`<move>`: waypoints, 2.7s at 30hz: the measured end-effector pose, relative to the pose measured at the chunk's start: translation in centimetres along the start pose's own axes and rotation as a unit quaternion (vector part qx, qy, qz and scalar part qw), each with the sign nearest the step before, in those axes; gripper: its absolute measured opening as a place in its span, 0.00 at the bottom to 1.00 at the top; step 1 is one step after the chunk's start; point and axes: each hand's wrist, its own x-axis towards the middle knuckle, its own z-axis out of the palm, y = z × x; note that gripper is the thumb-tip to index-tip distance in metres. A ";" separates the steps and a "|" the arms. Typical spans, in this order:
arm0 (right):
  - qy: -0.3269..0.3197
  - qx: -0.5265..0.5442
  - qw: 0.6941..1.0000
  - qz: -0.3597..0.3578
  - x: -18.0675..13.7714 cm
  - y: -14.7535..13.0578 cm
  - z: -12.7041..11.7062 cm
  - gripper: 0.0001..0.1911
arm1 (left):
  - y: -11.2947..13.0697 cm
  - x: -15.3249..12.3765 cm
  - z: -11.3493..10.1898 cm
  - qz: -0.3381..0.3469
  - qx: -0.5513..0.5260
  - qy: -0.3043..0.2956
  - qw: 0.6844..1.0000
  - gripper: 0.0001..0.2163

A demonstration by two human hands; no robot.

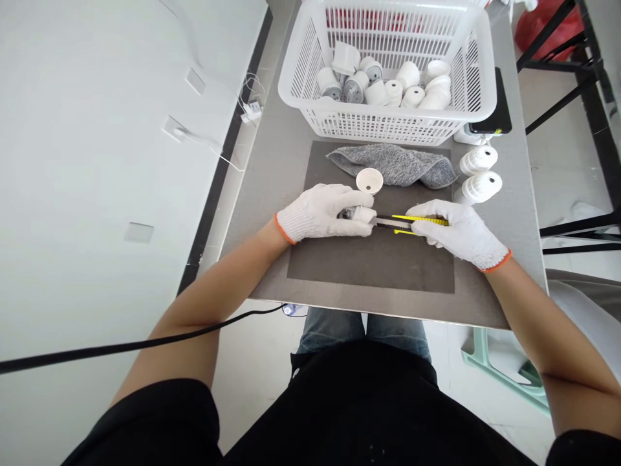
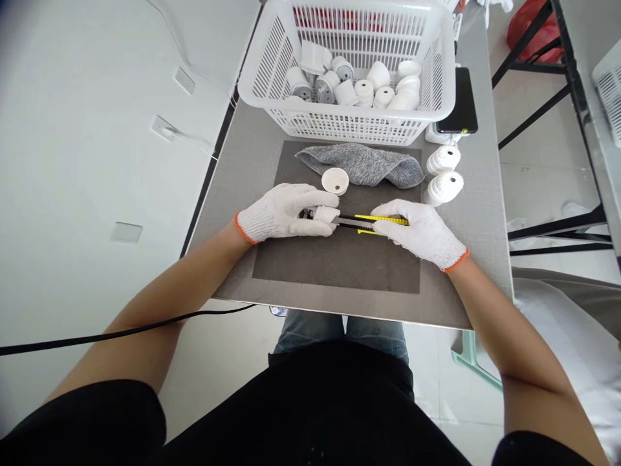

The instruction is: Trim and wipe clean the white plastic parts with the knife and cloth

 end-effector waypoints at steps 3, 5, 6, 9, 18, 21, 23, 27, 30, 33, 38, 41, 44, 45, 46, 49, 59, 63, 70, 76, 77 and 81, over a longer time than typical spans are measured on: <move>-0.006 -0.002 1.000 0.010 0.0 0.0 -0.1 0.23 | 0.0 0.0 0.0 0.002 -0.005 0.002 1.000 0.21; -0.005 -0.004 1.000 0.011 0.0 -0.1 -0.1 0.23 | 0.0 -0.1 0.1 0.003 -0.011 0.001 1.000 0.21; -0.006 -0.004 1.000 0.008 0.0 -0.2 -0.1 0.23 | 0.0 0.0 0.1 0.004 -0.014 0.001 1.000 0.21; -0.014 -0.007 1.000 0.011 0.1 -0.4 -0.1 0.22 | 0.0 0.0 0.0 0.006 -0.023 -0.002 1.000 0.21; -0.020 -0.022 1.000 0.009 0.4 -0.2 -0.1 0.20 | 0.0 -0.1 0.2 0.010 0.007 -0.007 1.000 0.20; -0.031 -0.029 0.999 0.011 0.3 0.0 -0.1 0.19 | 0.0 -0.1 0.2 0.011 0.009 -0.012 1.000 0.20; -0.033 -0.033 0.999 0.012 0.3 0.1 -0.1 0.19 | 0.0 -0.1 0.2 0.008 0.003 -0.021 1.000 0.19; -0.003 -0.056 0.998 -0.022 0.2 0.2 -0.1 0.22 | 0.3 -0.1 -0.1 -0.007 -0.017 -0.031 0.999 0.19; -0.013 -0.070 0.997 -0.039 0.2 0.2 -0.2 0.21 | 0.6 -0.1 -0.3 -0.021 -0.018 -0.032 0.999 0.20; -0.007 -0.079 0.996 -0.046 0.1 0.2 -0.1 0.21 | 0.9 0.0 -0.4 -0.036 -0.004 -0.039 0.999 0.21; 0.005 -0.075 0.996 -0.037 0.0 -0.1 0.1 0.22 | 1.2 -0.1 -0.4 -0.040 0.025 -0.041 0.998 0.20; -0.004 -0.062 0.998 -0.026 0.0 -0.3 -0.1 0.20 | 1.3 -0.1 -0.4 -0.037 0.037 -0.034 0.998 0.19; 0.010 -0.060 0.998 -0.031 0.1 -0.3 -0.2 0.21 | 1.3 -0.2 -0.3 -0.038 0.044 -0.032 0.998 0.19; 0.008 -0.062 0.998 -0.033 0.1 -0.2 -0.2 0.21 | 1.3 -0.2 -0.3 -0.035 0.046 -0.032 0.998 0.19; 0.003 -0.064 0.997 -0.034 0.1 -0.2 -0.2 0.21 | 1.3 -0.2 -0.2 -0.030 0.050 -0.030 0.998 0.19; -0.007 -0.071 0.997 -0.037 0.1 0.0 -0.2 0.19 | 1.3 -0.2 -0.1 -0.021 0.061 -0.023 0.998 0.20; 0.014 -0.088 0.994 -0.064 -0.1 0.0 -0.2 0.16 | 1.3 -0.4 0.1 -0.025 0.062 -0.022 0.998 0.21; 0.043 -0.117 0.989 -0.073 -0.1 0.3 -0.1 0.17 | 1.2 -0.4 0.2 -0.027 0.049 -0.023 0.998 0.21; 0.027 -0.108 0.990 -0.086 0.2 0.6 -0.1 0.17 | 1.2 -0.4 0.3 -0.006 0.057 -0.006 0.998 0.20; 0.015 -0.093 0.991 -0.091 0.2 0.7 0.0 0.16 | 1.4 -0.3 0.1 -0.004 0.072 -0.020 0.997 0.19; 0.017 -0.093 0.991 -0.092 0.2 0.7 0.0 0.16 | 1.4 -0.3 0.1 -0.005 0.073 -0.022 0.997 0.19; 0.033 -0.107 0.990 -0.086 0.3 0.8 -0.1 0.17 | 1.4 -0.3 0.0 -0.010 0.064 -0.027 0.998 0.19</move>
